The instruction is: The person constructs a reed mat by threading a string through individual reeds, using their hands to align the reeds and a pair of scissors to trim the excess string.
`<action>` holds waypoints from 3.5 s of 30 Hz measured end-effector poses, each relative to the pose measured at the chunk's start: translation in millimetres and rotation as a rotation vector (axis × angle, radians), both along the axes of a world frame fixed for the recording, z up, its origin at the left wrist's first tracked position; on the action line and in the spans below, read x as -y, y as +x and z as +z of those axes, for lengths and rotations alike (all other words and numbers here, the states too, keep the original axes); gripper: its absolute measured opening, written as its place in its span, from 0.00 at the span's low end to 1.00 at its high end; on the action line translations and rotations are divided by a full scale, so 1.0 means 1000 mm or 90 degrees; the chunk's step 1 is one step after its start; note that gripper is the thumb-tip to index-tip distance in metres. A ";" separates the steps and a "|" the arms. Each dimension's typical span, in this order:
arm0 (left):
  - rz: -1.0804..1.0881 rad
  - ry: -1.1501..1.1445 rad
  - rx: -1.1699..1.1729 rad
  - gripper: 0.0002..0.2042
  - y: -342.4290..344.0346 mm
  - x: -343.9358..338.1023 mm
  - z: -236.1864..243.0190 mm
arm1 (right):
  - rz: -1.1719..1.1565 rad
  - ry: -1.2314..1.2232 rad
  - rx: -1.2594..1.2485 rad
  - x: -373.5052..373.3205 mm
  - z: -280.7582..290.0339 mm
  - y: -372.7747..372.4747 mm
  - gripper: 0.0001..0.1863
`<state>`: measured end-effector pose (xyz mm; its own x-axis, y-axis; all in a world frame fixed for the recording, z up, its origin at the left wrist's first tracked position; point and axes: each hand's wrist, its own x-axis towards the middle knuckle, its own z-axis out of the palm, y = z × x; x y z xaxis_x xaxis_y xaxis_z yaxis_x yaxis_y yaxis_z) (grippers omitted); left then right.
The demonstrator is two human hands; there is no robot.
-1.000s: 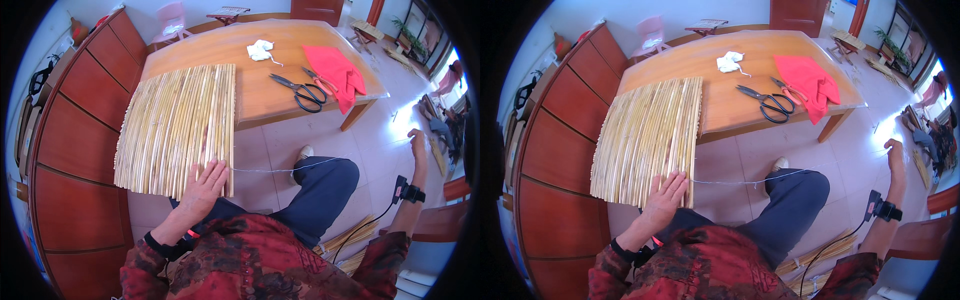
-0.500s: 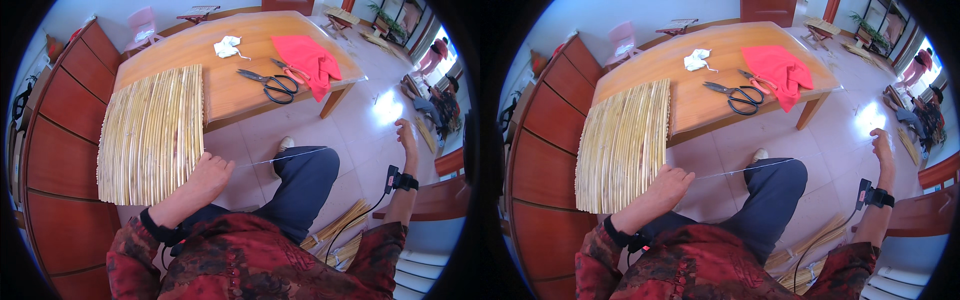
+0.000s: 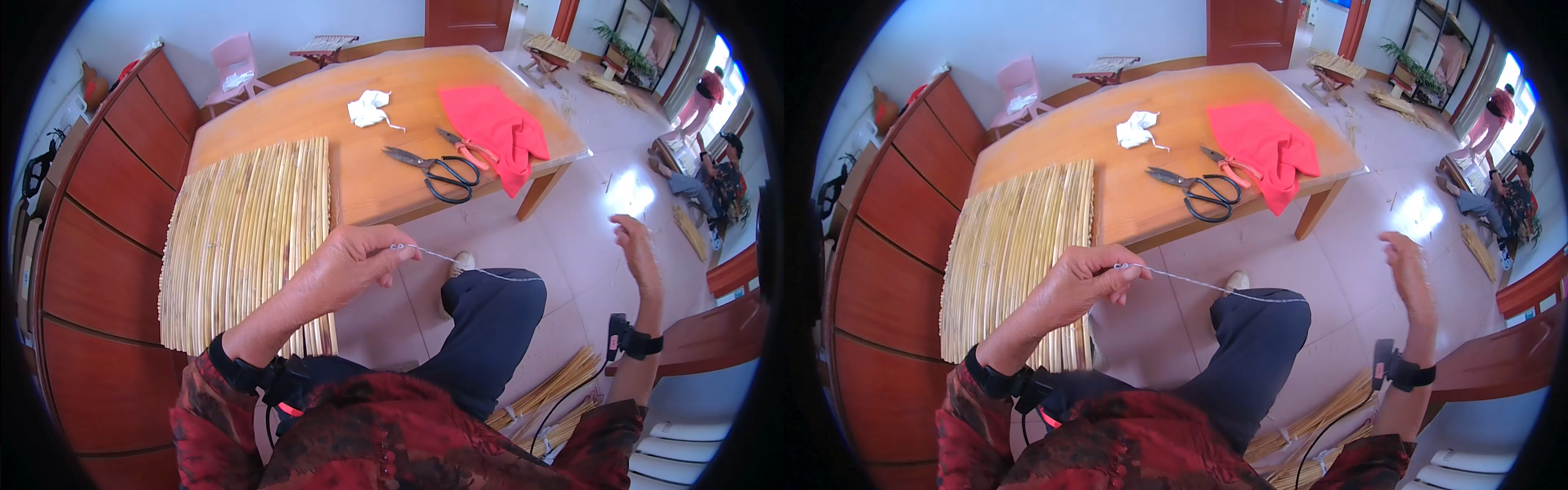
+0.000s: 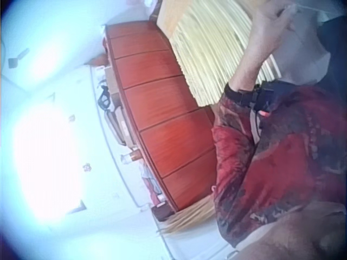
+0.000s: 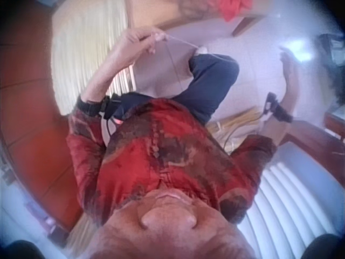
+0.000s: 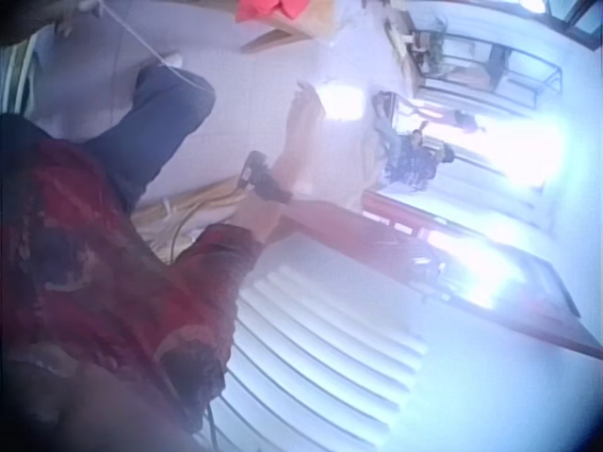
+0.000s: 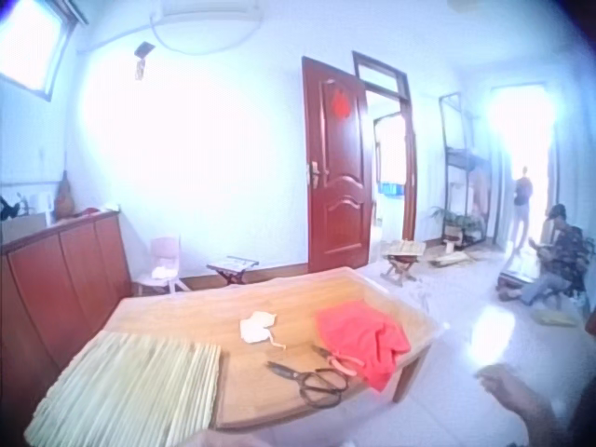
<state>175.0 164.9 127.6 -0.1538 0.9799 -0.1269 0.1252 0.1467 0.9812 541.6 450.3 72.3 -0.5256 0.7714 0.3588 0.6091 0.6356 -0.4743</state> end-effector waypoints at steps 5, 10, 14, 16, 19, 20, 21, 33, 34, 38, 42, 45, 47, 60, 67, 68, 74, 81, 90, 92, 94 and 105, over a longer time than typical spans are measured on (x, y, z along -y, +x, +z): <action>0.010 0.016 -0.037 0.09 0.002 0.010 0.005 | 0.291 -0.146 0.007 0.071 0.065 -0.113 0.14; 0.040 0.052 -0.025 0.10 0.003 0.025 0.020 | 0.507 -0.318 -0.162 0.150 0.066 -0.189 0.15; 0.115 0.089 -0.047 0.09 -0.004 0.041 0.042 | 0.591 -0.475 -0.009 0.165 0.069 -0.209 0.13; 0.183 0.140 -0.074 0.09 -0.028 0.056 0.042 | 0.570 -0.597 0.067 0.156 0.066 -0.215 0.12; 0.342 0.150 -0.099 0.09 -0.071 0.084 0.043 | 0.438 -0.509 0.004 0.116 0.054 -0.215 0.11; 0.393 0.153 -0.099 0.09 -0.087 0.092 0.035 | 0.426 -0.471 -0.003 0.097 0.049 -0.213 0.11; 0.399 0.152 -0.094 0.09 -0.101 0.106 0.026 | 0.393 -0.414 0.025 0.083 0.047 -0.212 0.10; 0.596 0.258 0.307 0.07 -0.138 0.179 -0.025 | 0.414 -0.519 -0.041 0.019 0.128 -0.275 0.10; 0.597 0.260 0.308 0.07 -0.136 0.184 -0.023 | 0.415 -0.517 -0.039 0.015 0.133 -0.283 0.10; 0.639 0.451 0.346 0.09 -0.149 0.219 -0.021 | 0.492 -0.587 -0.277 0.004 0.116 -0.297 0.13; 0.639 0.664 0.309 0.11 -0.146 0.315 -0.009 | 0.430 -0.625 -0.074 0.042 0.078 -0.304 0.12; 0.634 0.744 0.255 0.11 -0.147 0.373 -0.008 | 0.430 -0.589 0.165 0.076 0.039 -0.309 0.12; 0.662 0.768 0.245 0.11 -0.141 0.415 -0.005 | 0.501 -0.615 0.237 0.099 0.006 -0.323 0.12; 1.111 0.057 0.115 0.11 -0.058 0.590 -0.117 | 0.476 -0.720 0.061 0.127 -0.061 -0.370 0.18; 0.683 -0.876 -0.477 0.21 -0.028 0.447 -0.158 | 0.450 -0.688 0.097 0.129 -0.052 -0.380 0.19; 0.718 -0.686 -0.391 0.22 -0.037 0.413 -0.141 | 0.440 -0.667 0.067 0.128 -0.054 -0.383 0.20; 0.797 -0.015 0.330 0.26 -0.052 0.310 -0.137 | 0.422 -0.777 0.157 0.152 -0.053 -0.392 0.26; 0.788 0.113 0.392 0.19 -0.059 0.273 -0.142 | 0.441 -0.868 0.157 0.172 -0.053 -0.380 0.27; 0.763 0.165 0.373 0.19 -0.080 0.269 -0.143 | 0.439 -0.995 0.062 0.192 -0.075 -0.364 0.19; 0.759 0.155 0.372 0.19 -0.092 0.278 -0.141 | 0.444 -1.026 0.054 0.201 -0.076 -0.358 0.18; 0.713 0.124 0.316 0.18 -0.108 0.292 -0.129 | 0.477 -1.119 0.010 0.219 -0.081 -0.354 0.17; 0.753 0.025 0.209 0.15 -0.188 0.278 -0.118 | 0.469 -1.216 -0.029 0.263 -0.076 -0.329 0.19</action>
<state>-13.1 -113.4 9.1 -0.9168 0.2622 -0.3011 -0.3189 -0.0275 0.9474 213.0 186.9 -4.2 -0.8642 -0.2044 -0.4597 0.4945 -0.5132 -0.7015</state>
